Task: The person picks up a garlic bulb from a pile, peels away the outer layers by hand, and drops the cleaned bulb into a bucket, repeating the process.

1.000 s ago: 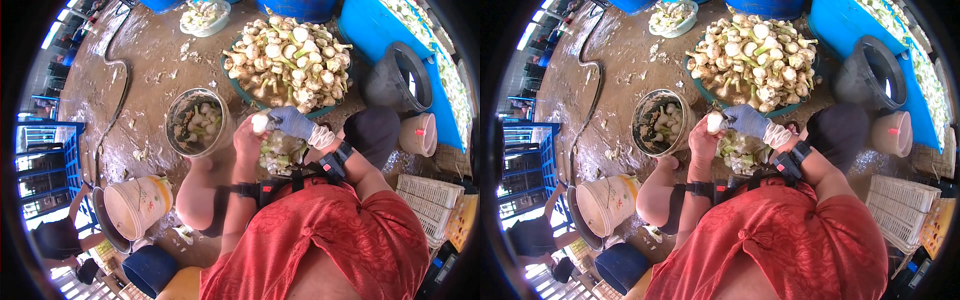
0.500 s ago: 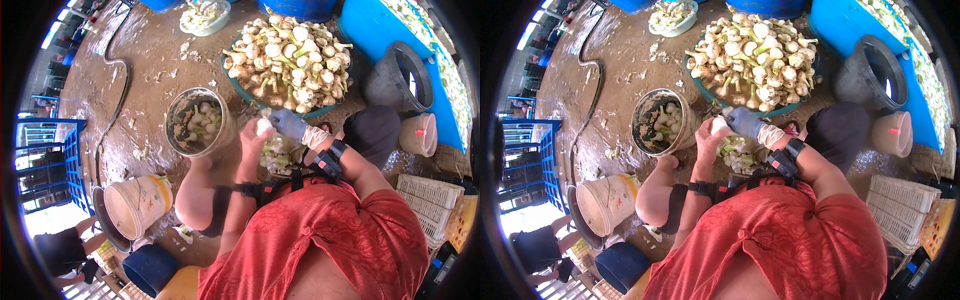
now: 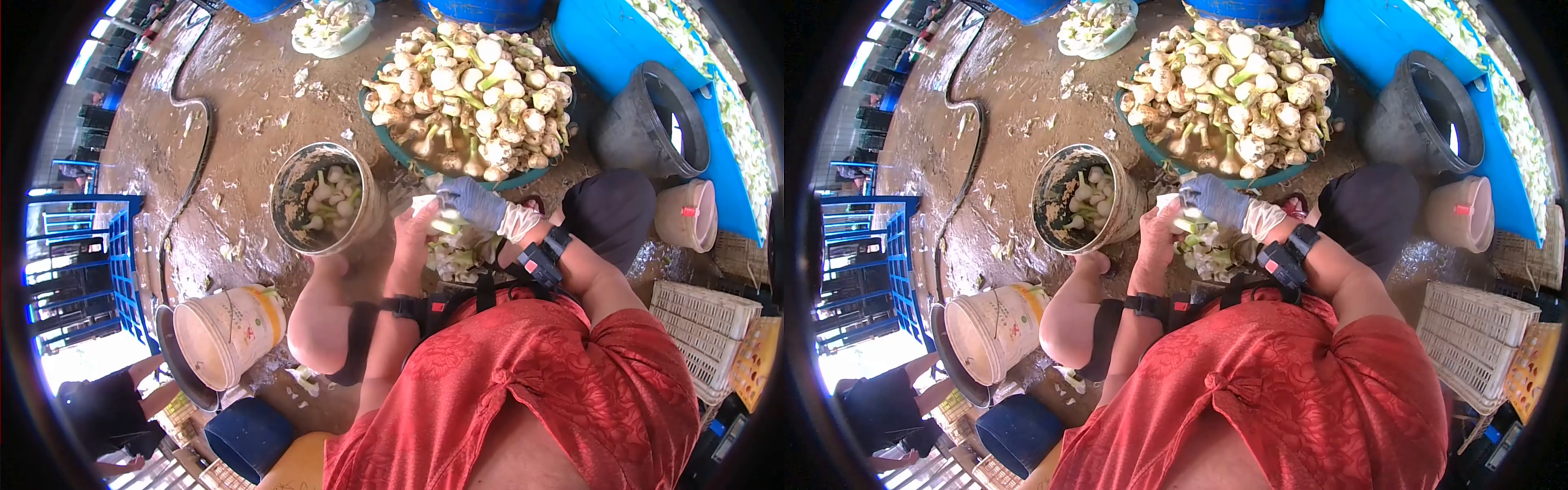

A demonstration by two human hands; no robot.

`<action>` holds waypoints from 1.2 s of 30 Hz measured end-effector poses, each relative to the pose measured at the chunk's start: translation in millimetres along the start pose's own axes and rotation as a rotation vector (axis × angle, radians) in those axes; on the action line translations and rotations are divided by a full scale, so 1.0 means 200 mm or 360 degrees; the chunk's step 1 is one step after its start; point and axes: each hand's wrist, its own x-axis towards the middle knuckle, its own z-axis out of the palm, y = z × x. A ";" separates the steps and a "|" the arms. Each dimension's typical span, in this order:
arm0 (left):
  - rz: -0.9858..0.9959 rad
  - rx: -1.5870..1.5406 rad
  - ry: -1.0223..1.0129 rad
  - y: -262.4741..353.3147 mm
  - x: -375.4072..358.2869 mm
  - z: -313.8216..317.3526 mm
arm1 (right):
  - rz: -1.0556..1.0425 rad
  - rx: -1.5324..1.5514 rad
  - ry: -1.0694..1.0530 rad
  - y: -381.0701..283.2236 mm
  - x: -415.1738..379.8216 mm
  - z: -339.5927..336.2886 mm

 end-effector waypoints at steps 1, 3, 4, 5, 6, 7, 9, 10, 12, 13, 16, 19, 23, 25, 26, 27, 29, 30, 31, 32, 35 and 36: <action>0.0025 -0.0067 -0.0023 0.01 -0.01 0.01 | -0.0135 -0.0194 -0.0235 -0.01 0.01 -0.07; 0.0094 -0.0226 -0.0090 0.00 -0.03 0.05 | -0.0396 -0.0425 -0.0371 -0.03 0.04 -0.13; 0.0166 -0.0387 -0.0162 0.00 -0.03 0.07 | -0.0394 -0.0427 -0.0371 -0.04 0.05 -0.16; 0.0120 -0.0421 -0.0299 0.01 -0.03 0.04 | -0.0058 -0.0161 -0.0424 -0.06 0.06 -0.20; 0.0120 -0.0424 -0.0300 0.02 -0.04 0.04 | 0.0277 0.0108 -0.0473 -0.09 0.08 -0.23; 0.0109 -0.0493 -0.0419 0.04 -0.04 0.03 | -0.0077 -0.0123 -0.0437 -0.07 0.08 -0.27; 0.0106 -0.0729 -0.0508 0.03 -0.04 0.00 | 0.0077 0.0058 -0.0405 -0.04 0.09 -0.40; -0.0002 -0.0912 -0.0712 0.05 -0.02 -0.03 | -0.0308 -0.0409 -0.0252 0.12 0.07 -0.45; -0.0020 -0.1282 -0.0966 0.07 -0.01 -0.04 | 0.0488 0.0040 -0.0154 0.05 0.09 -0.61; -0.0020 -0.1353 -0.0930 0.05 -0.01 -0.04 | 0.0494 0.0041 -0.0152 0.04 0.08 -0.59; 0.0135 -0.1154 -0.0510 0.00 0.00 -0.04 | 0.0500 -0.0214 -0.1020 -0.12 0.08 -0.48; 0.0477 -0.0089 0.0210 -0.04 0.01 -0.05 | -0.0220 0.0096 -0.0447 0.06 -0.02 -0.19; 0.0690 0.0130 0.0390 -0.05 0.04 0.03 | 0.0092 0.0807 -0.0315 -0.17 -0.12 -0.02; 0.0660 0.0272 0.0279 0.02 -0.01 0.10 | 0.0905 0.0770 -0.0788 -0.36 -0.09 -0.09; 0.0546 0.0222 0.0229 -0.01 0.02 0.08 | 0.0772 0.0762 -0.0801 -0.23 -0.16 -0.01; 0.0604 0.0108 0.0215 0.01 0.02 0.11 | 0.1039 0.1359 -0.0633 -0.10 -0.21 0.04; 0.0655 -0.0012 0.0202 0.02 0.02 0.14 | 0.1031 0.1795 -0.0552 -0.05 -0.23 -0.05; 0.0499 -0.0181 0.0238 -0.01 0.04 0.11 | 0.1375 0.1628 -0.0310 -0.34 -0.11 -0.33; 0.0338 -0.0349 0.0277 -0.03 0.05 0.08 | 0.1224 0.1537 -0.0315 -0.23 -0.11 -0.41; 0.0332 -0.0356 0.0275 -0.03 0.05 0.07 | 0.1636 0.1467 -0.0011 -0.39 0.02 -0.63; 0.0271 -0.0441 0.0330 -0.03 0.06 0.07 | 0.0888 0.1362 0.0239 0.04 0.13 -1.20; 0.0293 -0.0463 0.0274 -0.02 0.07 0.08 | 0.0723 0.0222 0.0819 -0.19 0.21 -1.36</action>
